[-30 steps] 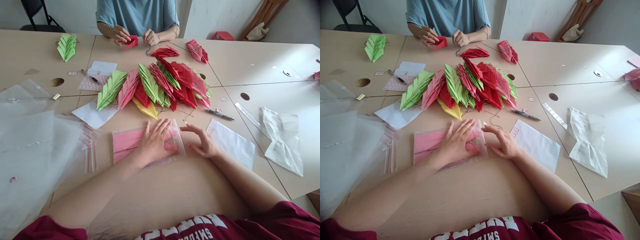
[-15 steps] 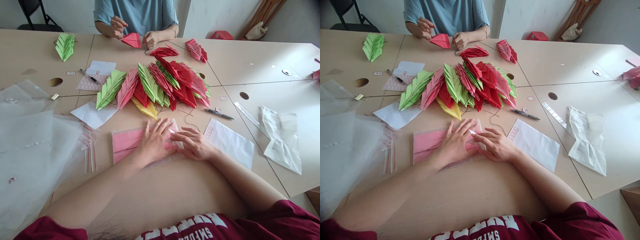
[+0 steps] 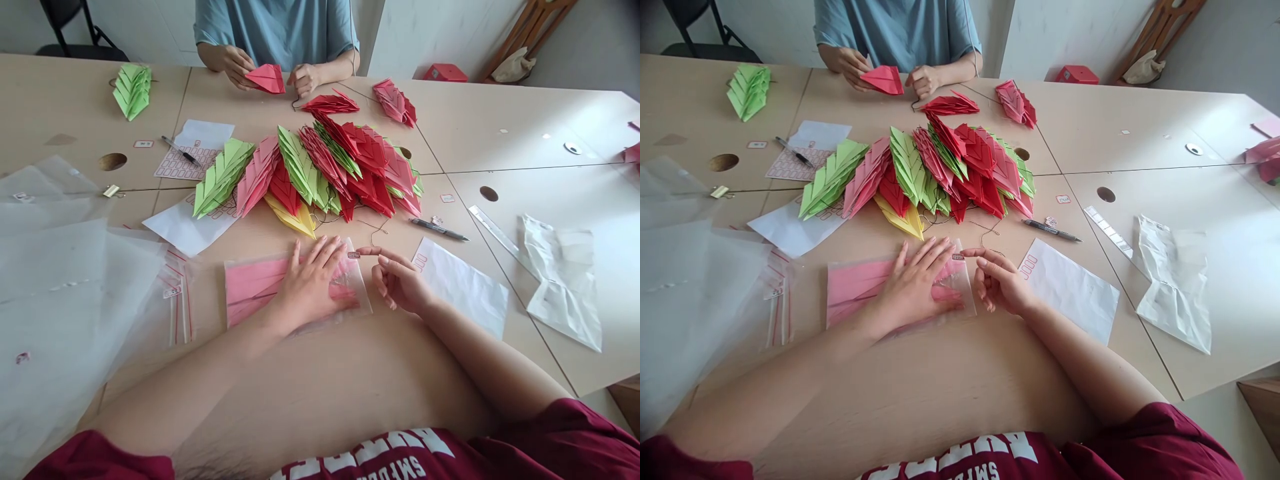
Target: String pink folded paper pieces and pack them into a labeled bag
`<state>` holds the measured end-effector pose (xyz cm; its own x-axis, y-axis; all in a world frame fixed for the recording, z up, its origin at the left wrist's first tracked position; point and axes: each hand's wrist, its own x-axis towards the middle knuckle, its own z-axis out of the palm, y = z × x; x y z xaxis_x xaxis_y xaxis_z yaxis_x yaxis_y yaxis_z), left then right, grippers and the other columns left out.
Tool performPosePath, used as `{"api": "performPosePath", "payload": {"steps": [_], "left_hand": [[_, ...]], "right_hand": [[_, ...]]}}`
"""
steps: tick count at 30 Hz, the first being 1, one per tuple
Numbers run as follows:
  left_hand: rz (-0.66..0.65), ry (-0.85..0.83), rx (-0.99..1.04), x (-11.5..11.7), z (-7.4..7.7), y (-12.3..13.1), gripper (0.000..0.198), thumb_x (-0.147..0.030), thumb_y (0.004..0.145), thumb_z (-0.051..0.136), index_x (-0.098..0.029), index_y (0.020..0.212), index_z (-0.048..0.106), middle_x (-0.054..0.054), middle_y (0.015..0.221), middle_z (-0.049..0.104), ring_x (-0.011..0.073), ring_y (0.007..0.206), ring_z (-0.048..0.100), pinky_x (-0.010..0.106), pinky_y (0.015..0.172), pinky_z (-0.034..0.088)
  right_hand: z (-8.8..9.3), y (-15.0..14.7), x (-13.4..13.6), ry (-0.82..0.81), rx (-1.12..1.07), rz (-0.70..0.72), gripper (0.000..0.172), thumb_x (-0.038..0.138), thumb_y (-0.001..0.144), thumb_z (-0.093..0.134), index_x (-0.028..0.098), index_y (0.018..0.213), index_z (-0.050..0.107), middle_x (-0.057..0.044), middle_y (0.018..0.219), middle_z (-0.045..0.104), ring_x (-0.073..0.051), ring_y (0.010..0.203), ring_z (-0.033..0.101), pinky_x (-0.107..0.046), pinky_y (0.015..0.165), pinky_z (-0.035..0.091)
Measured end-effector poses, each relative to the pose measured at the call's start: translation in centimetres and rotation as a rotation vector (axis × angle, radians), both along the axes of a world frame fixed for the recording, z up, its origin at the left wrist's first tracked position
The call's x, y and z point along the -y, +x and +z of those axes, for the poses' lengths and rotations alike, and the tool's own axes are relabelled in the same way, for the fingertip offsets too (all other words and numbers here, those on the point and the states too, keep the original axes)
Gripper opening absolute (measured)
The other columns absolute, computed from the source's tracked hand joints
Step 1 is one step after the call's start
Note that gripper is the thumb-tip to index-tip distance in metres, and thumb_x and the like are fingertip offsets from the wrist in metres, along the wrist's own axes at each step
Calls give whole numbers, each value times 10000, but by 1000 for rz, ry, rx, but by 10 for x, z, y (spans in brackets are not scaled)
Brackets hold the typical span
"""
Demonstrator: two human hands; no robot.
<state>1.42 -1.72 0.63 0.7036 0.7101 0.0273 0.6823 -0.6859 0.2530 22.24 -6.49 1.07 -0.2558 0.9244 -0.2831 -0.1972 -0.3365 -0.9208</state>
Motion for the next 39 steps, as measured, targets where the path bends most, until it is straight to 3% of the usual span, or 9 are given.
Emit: {"api": "performPosePath", "payload": {"steps": [6,11,29,39], "left_hand": [[9,21,-23,0,-2,0,991,-771,773,436,-218,1522,96,48,1587,142,281,1465,118,566,1182,-10],[19,28,-24,0,-3,0,1013,-773,758,457,-199,1520,117,55,1581,169,288,1464,125,557,1188,3],[11,30,-6,0,-2,0,948,-723,788,473,-222,1517,132,36,1582,165,274,1462,147,567,1188,37],[21,34,-5,1,-2,0,914,-727,808,421,-208,1514,159,43,1576,189,276,1460,153,573,1186,42]], "right_hand": [[0,6,-9,-257,-149,87,417,433,946,387,190,1262,511,72,495,516,-79,290,438,-157,259,286],[4,3,-9,-295,-183,134,418,409,955,384,188,1288,505,59,506,545,-86,307,484,-149,269,315],[7,-7,-9,-219,-64,171,422,413,942,461,187,1296,496,46,529,587,-99,338,535,-168,310,421],[9,-12,-2,-82,187,251,520,516,932,450,227,1362,404,41,547,616,-128,398,588,-204,373,477]]}}
